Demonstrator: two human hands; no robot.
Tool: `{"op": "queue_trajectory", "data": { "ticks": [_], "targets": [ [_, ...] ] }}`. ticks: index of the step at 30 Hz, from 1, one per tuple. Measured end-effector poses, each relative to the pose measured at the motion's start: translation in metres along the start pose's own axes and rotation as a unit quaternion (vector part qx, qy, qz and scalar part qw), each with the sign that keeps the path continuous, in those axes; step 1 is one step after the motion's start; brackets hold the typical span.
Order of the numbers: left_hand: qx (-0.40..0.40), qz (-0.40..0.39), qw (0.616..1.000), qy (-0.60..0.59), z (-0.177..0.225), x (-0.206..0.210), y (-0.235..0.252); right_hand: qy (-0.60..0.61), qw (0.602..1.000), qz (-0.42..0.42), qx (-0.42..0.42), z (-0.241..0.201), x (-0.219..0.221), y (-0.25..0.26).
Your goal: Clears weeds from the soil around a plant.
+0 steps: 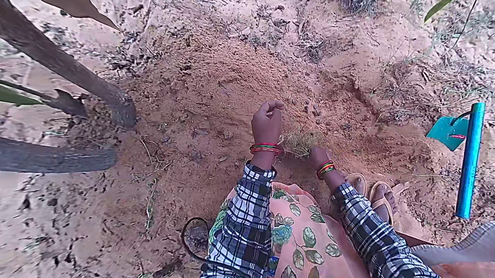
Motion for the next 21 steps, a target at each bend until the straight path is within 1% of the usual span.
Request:
{"op": "queue_trajectory", "data": {
  "ticks": [1,3,5,7,9,11,14,16,17,18,21],
  "targets": [
    [0.002,-0.004,1.0,0.001,-0.001,0.001,0.0,0.004,0.999,-0.015,-0.042,-0.011,0.012,0.008],
    [0.005,-0.007,1.0,0.01,-0.003,0.002,0.0,-0.019,0.992,-0.077,-0.102,-0.029,0.041,0.02],
    [0.005,-0.005,1.0,0.013,-0.004,0.002,0.0,-0.043,0.984,-0.123,-0.125,-0.036,0.067,0.02],
    [0.004,-0.003,1.0,0.008,-0.004,0.001,0.0,-0.054,0.982,-0.136,-0.123,-0.029,0.074,0.008],
    [0.002,0.004,1.0,0.0,-0.003,-0.001,0.001,-0.06,0.985,-0.136,-0.091,-0.008,0.066,-0.006],
    [0.001,0.005,1.0,-0.006,-0.002,-0.003,0.001,-0.048,0.992,-0.111,-0.022,0.019,0.047,-0.022],
    [0.008,0.002,1.0,-0.012,0.001,-0.003,0.0,-0.003,0.996,0.001,0.085,0.056,0.01,-0.035],
    [0.011,-0.002,1.0,-0.011,0.002,-0.002,-0.001,0.023,0.989,0.061,0.131,0.075,-0.011,-0.031],
    [0.013,-0.002,1.0,-0.01,0.002,-0.001,-0.001,0.024,0.987,0.058,0.145,0.08,-0.018,-0.027],
    [0.014,-0.003,1.0,-0.009,0.002,-0.001,-0.002,0.015,0.987,0.031,0.157,0.083,-0.023,-0.024],
    [0.013,-0.003,1.0,-0.014,0.003,-0.001,-0.002,-0.046,0.983,-0.107,0.144,0.084,-0.014,-0.016]
  ]
}}
Point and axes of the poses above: each hand's wrist, its own y-axis towards the middle knuckle, its own x-axis out of the palm, z = x × y, the point moved 3 cm from there along y, towards the middle knuckle, and after that the axes turned 15 degrees about -x, right-handed, at the moved point
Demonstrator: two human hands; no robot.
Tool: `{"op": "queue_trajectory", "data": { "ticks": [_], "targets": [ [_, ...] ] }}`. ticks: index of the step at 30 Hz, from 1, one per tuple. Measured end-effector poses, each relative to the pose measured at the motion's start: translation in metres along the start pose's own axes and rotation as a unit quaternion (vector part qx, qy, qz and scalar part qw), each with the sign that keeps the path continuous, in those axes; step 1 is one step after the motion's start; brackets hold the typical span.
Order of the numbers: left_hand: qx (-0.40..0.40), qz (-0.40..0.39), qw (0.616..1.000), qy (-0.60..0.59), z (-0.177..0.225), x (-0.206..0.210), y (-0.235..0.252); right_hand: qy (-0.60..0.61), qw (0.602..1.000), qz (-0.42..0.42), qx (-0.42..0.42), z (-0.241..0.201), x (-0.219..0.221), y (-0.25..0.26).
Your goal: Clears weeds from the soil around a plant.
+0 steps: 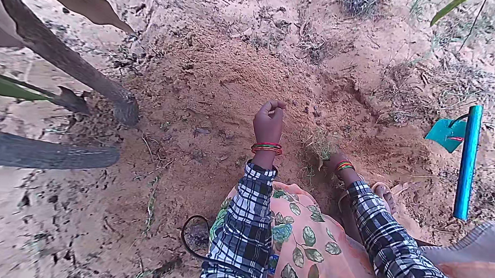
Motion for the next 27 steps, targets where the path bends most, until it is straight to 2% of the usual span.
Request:
{"op": "queue_trajectory", "data": {
  "ticks": [2,5,7,11,13,15,18,20,24,27],
  "targets": [
    [0.0,0.004,1.0,0.002,0.0,-0.002,0.0,-0.029,0.998,-0.053,-0.022,-0.012,0.021,-0.001],
    [-0.003,0.006,1.0,0.002,-0.001,-0.002,0.0,-0.022,0.996,-0.055,-0.06,-0.038,0.054,-0.009],
    [0.001,0.003,1.0,-0.003,-0.002,0.001,0.0,0.038,0.995,-0.019,-0.088,-0.06,0.058,-0.016],
    [0.005,-0.003,1.0,0.006,-0.004,0.005,-0.002,0.177,0.963,0.132,-0.153,-0.09,0.034,-0.012],
    [0.002,-0.006,1.0,0.008,-0.002,0.006,-0.001,0.186,0.954,0.164,-0.171,-0.098,0.021,0.0],
    [0.006,-0.011,1.0,0.008,-0.002,0.006,-0.001,0.133,0.963,0.144,-0.186,-0.104,0.015,0.012],
    [0.002,-0.014,1.0,0.003,-0.003,0.006,-0.002,0.018,0.984,0.048,-0.172,-0.106,0.034,0.028],
    [-0.003,-0.01,1.0,0.0,-0.002,0.005,-0.003,0.004,0.986,0.033,-0.162,-0.1,0.055,0.029],
    [-0.004,-0.003,1.0,-0.004,-0.002,0.004,-0.004,0.049,0.989,0.052,-0.132,-0.076,0.064,0.005],
    [0.001,-0.005,1.0,-0.002,-0.002,0.006,-0.005,0.109,0.981,0.131,-0.093,-0.053,0.045,0.0]
  ]
}}
Point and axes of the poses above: each hand's wrist, its own y-axis towards the middle knuckle, its own x-axis out of the palm, z = x × y, the point moved 3 cm from there along y, towards the middle knuckle, and after that the axes turned 15 degrees about -x, right-handed, at the moved point
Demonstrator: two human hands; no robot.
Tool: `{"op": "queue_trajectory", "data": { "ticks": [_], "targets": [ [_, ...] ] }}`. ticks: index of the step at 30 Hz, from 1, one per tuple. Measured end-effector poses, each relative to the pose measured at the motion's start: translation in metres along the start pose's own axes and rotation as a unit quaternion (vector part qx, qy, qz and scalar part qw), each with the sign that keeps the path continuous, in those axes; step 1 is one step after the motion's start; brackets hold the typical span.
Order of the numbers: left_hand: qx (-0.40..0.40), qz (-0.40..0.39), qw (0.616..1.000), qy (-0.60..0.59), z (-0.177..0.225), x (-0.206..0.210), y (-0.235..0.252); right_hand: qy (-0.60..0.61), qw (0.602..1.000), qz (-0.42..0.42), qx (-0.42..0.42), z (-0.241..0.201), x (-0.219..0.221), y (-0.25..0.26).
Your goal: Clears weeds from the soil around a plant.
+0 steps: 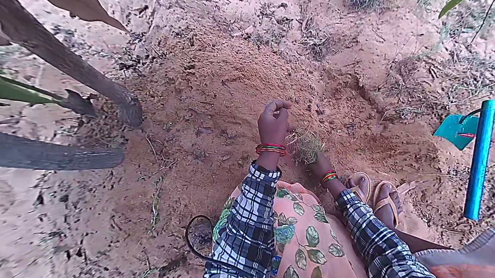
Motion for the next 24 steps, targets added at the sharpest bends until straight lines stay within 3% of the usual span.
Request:
{"op": "queue_trajectory", "data": {
  "ticks": [3,6,11,14,17,21,24],
  "targets": [
    [0.003,-0.007,1.0,0.006,-0.002,0.003,0.0,0.014,0.998,0.053,0.023,0.012,-0.026,0.021],
    [0.002,-0.006,1.0,0.012,-0.003,0.005,0.0,0.002,0.997,0.05,0.062,0.022,-0.037,0.044],
    [-0.014,-0.014,0.999,0.026,-0.007,0.006,0.003,-0.031,0.994,-0.057,0.085,0.029,-0.032,0.054],
    [-0.087,-0.061,0.986,0.132,-0.011,0.009,0.006,0.022,0.998,-0.028,0.043,0.009,-0.029,0.035],
    [-0.151,-0.153,0.936,0.28,-0.03,0.024,0.005,0.1,0.993,0.059,-0.011,-0.009,-0.026,0.014],
    [-0.133,-0.181,0.928,0.298,-0.063,0.038,-0.005,0.099,0.986,0.079,-0.104,-0.059,-0.044,-0.001],
    [-0.144,-0.165,0.927,0.306,-0.037,0.034,0.001,0.069,0.987,0.071,-0.126,-0.076,-0.05,0.002]
  ]
}}
Point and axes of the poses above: each hand's wrist, its own y-axis towards the middle knuckle, its own x-axis out of the palm, z = x × y, the point moved 3 cm from there along y, towards the middle knuckle, and after that the axes turned 15 degrees about -x, right-handed, at the moved point
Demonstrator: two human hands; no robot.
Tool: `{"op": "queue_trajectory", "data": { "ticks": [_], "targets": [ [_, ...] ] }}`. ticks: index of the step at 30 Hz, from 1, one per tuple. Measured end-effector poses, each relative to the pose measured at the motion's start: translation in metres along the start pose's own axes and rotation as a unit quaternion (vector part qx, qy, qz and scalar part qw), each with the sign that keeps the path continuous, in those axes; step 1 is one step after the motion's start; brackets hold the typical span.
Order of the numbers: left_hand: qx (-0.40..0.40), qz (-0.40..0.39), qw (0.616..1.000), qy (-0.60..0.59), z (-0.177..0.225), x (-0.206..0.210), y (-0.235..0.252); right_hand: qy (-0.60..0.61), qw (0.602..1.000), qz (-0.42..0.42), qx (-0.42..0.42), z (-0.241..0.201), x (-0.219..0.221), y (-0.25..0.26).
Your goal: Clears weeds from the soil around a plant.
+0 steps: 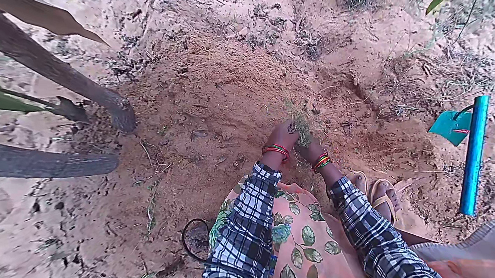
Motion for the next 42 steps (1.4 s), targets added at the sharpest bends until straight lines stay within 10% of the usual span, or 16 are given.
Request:
{"op": "queue_trajectory", "data": {
  "ticks": [13,19,24,37,42],
  "targets": [
    [-0.058,0.21,0.954,-0.206,-0.007,-0.072,-0.014,-0.21,0.947,-0.183,0.162,0.127,0.046,-0.049],
    [-0.033,0.195,0.948,-0.25,0.003,-0.06,-0.021,-0.05,0.976,-0.187,0.095,0.053,0.038,-0.01],
    [-0.02,0.204,0.94,-0.274,0.004,-0.053,-0.021,-0.046,0.998,-0.037,-0.037,0.019,0.046,0.041],
    [-0.007,0.158,0.912,-0.379,0.001,-0.036,-0.032,-0.11,0.959,-0.257,0.043,0.05,0.072,-0.031],
    [-0.009,0.144,0.907,-0.395,0.001,-0.036,-0.032,-0.026,0.998,-0.065,0.008,0.038,0.039,0.041]
  ]
}}
Point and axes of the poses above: each hand's wrist, its own y-axis towards the middle knuckle, its own x-axis out of the palm, z = x × y, the point moved 3 cm from there along y, towards the middle knuckle, and after that the axes turned 15 degrees about -x, right-handed, at the moved point
